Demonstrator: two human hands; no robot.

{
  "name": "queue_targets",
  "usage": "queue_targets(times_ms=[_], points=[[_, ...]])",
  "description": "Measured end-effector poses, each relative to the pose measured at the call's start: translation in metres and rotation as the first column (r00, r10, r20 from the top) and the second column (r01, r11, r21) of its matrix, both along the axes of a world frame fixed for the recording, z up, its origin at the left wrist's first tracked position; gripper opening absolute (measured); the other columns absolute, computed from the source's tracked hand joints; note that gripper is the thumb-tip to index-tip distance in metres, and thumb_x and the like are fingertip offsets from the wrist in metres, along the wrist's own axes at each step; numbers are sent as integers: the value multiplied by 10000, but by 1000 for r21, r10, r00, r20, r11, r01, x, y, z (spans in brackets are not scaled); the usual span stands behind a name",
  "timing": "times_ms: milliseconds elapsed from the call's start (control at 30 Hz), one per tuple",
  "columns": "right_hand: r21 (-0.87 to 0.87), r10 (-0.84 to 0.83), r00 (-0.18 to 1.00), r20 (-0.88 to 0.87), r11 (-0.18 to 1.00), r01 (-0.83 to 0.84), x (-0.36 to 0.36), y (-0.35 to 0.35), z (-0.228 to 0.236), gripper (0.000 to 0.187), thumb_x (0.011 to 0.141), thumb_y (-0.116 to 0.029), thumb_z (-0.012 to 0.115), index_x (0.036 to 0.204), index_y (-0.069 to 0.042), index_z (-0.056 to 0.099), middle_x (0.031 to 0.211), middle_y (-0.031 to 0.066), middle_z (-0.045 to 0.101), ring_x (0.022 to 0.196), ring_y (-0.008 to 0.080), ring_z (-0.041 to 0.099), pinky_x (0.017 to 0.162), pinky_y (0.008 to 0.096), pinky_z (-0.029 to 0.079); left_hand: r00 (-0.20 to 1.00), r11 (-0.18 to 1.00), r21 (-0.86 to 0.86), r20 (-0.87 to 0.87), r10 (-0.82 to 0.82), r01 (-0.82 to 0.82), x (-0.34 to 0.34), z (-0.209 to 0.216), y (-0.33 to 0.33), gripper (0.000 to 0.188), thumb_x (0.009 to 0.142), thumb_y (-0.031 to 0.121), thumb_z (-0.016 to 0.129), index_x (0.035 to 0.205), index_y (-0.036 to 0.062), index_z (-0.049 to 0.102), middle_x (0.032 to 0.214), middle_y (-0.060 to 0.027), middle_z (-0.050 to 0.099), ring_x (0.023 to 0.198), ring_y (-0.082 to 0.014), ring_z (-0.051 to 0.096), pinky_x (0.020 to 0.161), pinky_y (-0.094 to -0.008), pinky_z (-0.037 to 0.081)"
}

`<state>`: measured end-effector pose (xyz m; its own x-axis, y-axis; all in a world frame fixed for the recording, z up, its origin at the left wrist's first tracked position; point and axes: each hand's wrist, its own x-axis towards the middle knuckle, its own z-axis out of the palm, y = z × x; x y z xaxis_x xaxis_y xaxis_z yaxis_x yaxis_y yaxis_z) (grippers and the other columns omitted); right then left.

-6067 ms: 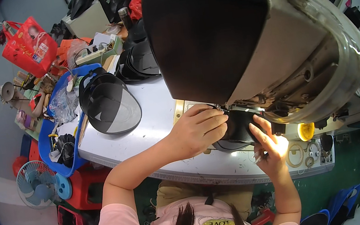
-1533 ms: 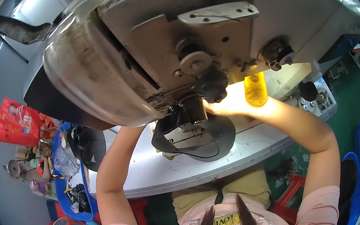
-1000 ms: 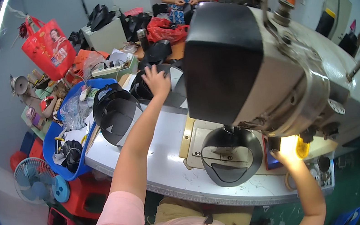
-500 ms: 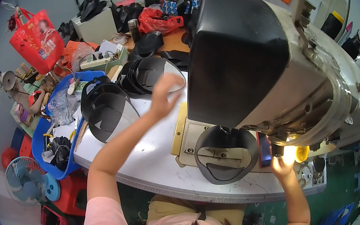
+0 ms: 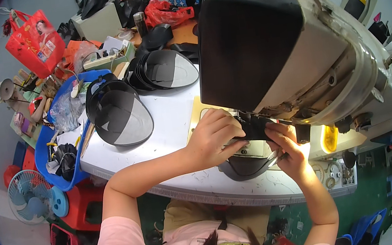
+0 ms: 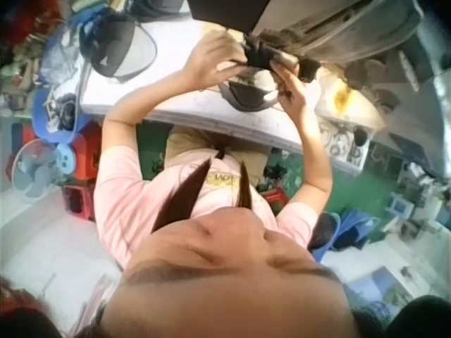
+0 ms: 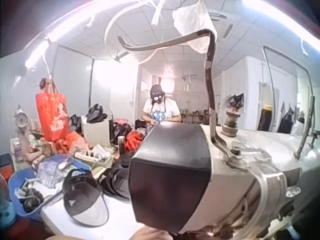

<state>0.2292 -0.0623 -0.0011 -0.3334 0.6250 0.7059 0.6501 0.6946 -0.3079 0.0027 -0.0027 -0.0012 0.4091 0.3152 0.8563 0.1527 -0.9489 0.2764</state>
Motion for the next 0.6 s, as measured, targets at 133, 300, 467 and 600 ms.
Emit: queue_targets(times_ms=[133, 300, 467, 600], points=[[-59, 26, 1000, 16, 998, -25, 3, -1, 0, 326, 770, 110, 664, 1081, 16, 644, 1118, 156, 611, 1021, 297, 584, 882, 355, 467, 999, 999, -27, 34, 21, -20, 3, -3, 0, 243, 641, 115, 790, 798, 51, 616, 802, -68, 590, 790, -270, 545, 713, -377, 413], [94, -4, 1000, -11, 996, 5, 1, 8, 2, 470, 644, 78, 694, 1082, -90, 689, 813, 94, 655, 593, 199, 600, 580, 293, 493, 999, 998, -59, 31, 25, -23, 0, -1, 2, 251, 625, 110, 802, 776, 42, 614, 801, -75, 589, 792, -269, 545, 716, -370, 417], [56, -34, 999, 7, 998, 34, -2, 4, 8, 442, 652, 93, 689, 1061, -76, 694, 864, 82, 671, 570, 157, 588, 561, 260, 480, 999, 999, -34, 44, 1, 1, 0, -5, 4, 245, 622, 96, 801, 771, 41, 614, 789, -74, 586, 796, -270, 546, 720, -373, 423], [123, -27, 1000, 8, 992, 26, -2, 8, 7, 423, 666, 88, 690, 1057, -74, 694, 923, 85, 683, 543, 137, 577, 545, 252, 475, 998, 999, -40, 58, -20, 23, 1, -5, 6, 239, 624, 81, 795, 778, 40, 618, 796, -76, 595, 778, -267, 549, 699, -368, 432]])
